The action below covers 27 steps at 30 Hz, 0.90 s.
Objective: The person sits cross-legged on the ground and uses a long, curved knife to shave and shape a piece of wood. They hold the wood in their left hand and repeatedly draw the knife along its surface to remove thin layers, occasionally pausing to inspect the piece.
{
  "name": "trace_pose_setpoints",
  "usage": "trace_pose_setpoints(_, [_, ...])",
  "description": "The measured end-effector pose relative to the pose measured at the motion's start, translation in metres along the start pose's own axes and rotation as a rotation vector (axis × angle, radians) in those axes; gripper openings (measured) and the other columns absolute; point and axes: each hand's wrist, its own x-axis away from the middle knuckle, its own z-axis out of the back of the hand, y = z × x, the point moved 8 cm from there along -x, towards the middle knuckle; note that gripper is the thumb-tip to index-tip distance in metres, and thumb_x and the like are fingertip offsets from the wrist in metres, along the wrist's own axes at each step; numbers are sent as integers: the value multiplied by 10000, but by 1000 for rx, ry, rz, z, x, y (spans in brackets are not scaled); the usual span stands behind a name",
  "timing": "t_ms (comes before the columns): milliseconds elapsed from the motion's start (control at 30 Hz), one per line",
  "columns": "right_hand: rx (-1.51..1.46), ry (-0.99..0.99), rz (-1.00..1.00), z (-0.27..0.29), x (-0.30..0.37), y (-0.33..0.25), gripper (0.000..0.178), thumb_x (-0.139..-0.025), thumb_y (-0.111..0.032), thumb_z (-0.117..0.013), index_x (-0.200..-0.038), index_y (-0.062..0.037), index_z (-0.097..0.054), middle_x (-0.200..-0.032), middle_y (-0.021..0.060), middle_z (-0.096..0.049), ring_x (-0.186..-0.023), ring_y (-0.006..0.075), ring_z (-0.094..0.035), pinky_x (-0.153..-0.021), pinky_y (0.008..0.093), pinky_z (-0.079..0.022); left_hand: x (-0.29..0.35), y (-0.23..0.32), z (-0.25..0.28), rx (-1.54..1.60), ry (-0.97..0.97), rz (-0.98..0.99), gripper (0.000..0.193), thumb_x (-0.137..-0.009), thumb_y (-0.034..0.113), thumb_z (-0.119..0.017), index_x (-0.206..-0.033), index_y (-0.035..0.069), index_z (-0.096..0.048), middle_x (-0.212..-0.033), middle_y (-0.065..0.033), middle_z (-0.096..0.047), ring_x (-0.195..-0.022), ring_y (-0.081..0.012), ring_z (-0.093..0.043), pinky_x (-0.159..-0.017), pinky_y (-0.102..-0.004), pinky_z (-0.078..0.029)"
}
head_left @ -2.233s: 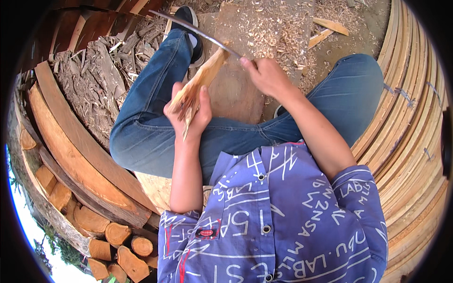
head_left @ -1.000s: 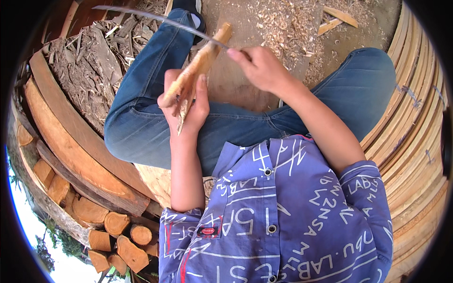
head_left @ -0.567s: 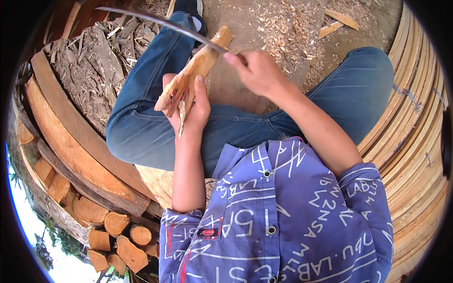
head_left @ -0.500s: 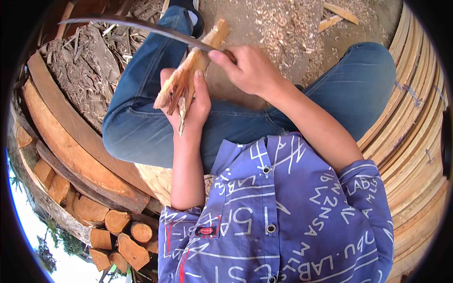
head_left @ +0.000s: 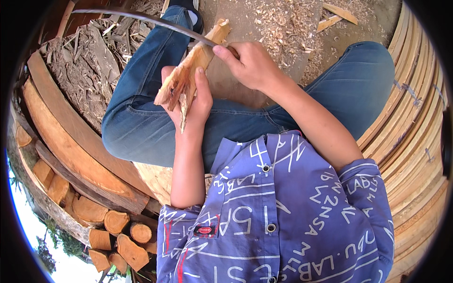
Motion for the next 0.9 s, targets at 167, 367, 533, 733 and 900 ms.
trace_pose_setpoints(167, [36,-9,-208,5,1,76,620,-955,-496,-484,-727,56,-650,-609,243,-587,-572,359,-598,-581,444,-461,-1,-7,4,73,47,-8,180,-815,93,-693,-846,-9,-548,-735,-78,-576,-655,-147,-583,-597,-279,-463])
trace_pose_setpoints(367, [12,-12,-172,3,1,48,608,-955,-486,-491,-713,55,-629,-564,226,-548,-539,349,-573,-544,434,-433,-2,-1,-2,123,21,6,166,-819,84,-690,-846,-23,-566,-743,-72,-568,-653,-132,-573,-604,-262,-460])
trace_pose_setpoints(533, [32,62,130,0,4,1,544,-951,-472,-508,-747,14,-640,-589,214,-549,-539,340,-564,-527,432,-417,5,-11,-2,114,39,14,177,-823,94,-694,-850,-1,-548,-734,-65,-570,-657,-140,-577,-599,-277,-458])
trace_pose_setpoints(733, [140,33,-257,12,-6,112,600,-942,-505,-512,-745,45,-648,-559,198,-545,-541,303,-566,-533,434,-419,1,5,-1,99,8,-3,174,-823,94,-693,-849,-10,-557,-733,-58,-569,-639,-136,-574,-586,-263,-453])
trace_pose_setpoints(900, [79,-58,-109,7,-3,59,650,-931,-560,-485,-679,20,-638,-566,205,-567,-549,366,-572,-555,439,-449,0,-6,1,71,-21,51,173,-827,93,-692,-861,-14,-560,-735,-82,-588,-649,-141,-586,-605,-271,-469])
